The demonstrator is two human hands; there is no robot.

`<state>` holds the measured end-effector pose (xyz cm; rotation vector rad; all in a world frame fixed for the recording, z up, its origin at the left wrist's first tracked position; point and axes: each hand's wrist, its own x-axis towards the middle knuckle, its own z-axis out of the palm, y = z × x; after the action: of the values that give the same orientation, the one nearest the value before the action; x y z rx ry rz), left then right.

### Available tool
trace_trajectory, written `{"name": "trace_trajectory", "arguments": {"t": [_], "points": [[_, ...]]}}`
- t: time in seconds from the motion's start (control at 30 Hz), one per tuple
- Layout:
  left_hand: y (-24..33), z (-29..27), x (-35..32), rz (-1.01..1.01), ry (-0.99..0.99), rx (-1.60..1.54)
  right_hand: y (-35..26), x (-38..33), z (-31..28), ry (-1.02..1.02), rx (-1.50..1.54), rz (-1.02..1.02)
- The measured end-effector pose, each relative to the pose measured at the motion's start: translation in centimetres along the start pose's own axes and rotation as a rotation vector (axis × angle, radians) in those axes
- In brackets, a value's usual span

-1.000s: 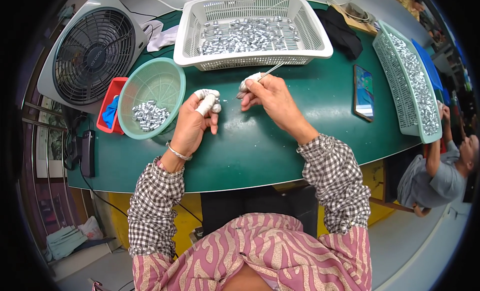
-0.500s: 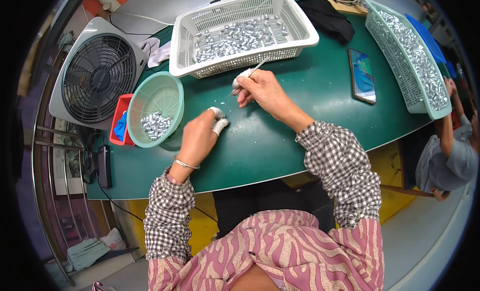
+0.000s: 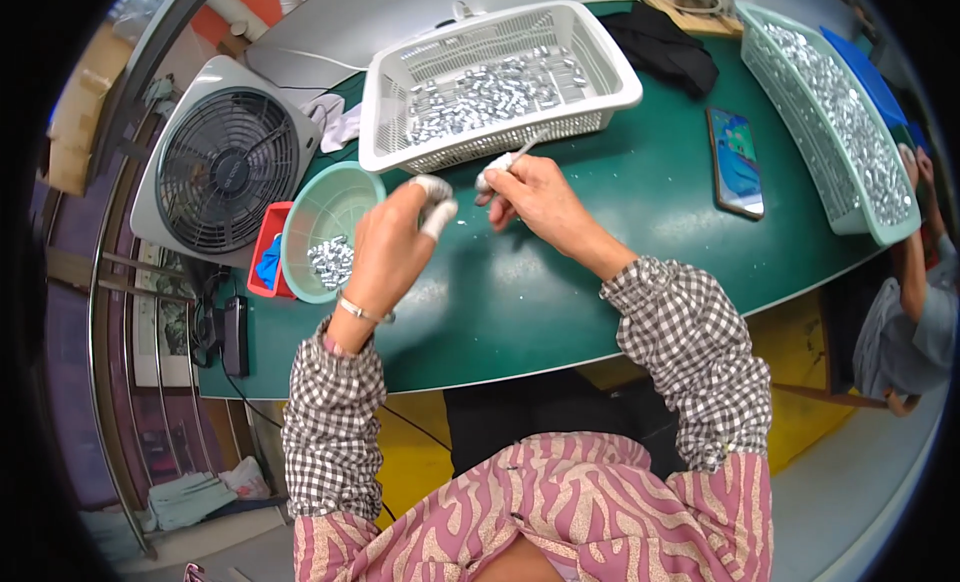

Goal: The person is manually cleaning or trimming small white components using a metal pick tool at a workstation.

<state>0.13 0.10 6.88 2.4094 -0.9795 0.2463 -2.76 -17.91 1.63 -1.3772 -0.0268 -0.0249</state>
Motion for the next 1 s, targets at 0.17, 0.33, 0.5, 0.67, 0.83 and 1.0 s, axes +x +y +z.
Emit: {"name": "trace_trajectory", "arguments": {"t": [0.17, 0.33, 0.5, 0.67, 0.83, 1.0], "points": [[-1.6, 0.7, 5.1, 0.152, 0.355, 0.098, 0.0, -0.4, 0.6, 0.042, -0.032, -0.016], [-3.6, 3.1, 5.8, -0.006, 0.271, 0.139, 0.2, -0.6, 0.7, 0.049, -0.047, 0.017], [-7.2, -0.7, 3.8, 0.077, 0.388, 0.070, -0.3, -1.0, 0.9, 0.051, -0.035, 0.020], [-13.7, -6.1, 0.4, -0.229, -0.089, 0.270, -0.6, -1.0, 1.0, -0.022, -0.058, -0.008], [-14.7, -5.1, -2.5, -0.401, -0.224, 0.447, -0.3, -1.1, 0.9, -0.043, -0.083, -0.011], [-14.6, -4.5, -3.3, -0.360, -0.220, 0.482, -0.1, -1.1, 1.1, -0.033, -0.117, -0.002]]}}
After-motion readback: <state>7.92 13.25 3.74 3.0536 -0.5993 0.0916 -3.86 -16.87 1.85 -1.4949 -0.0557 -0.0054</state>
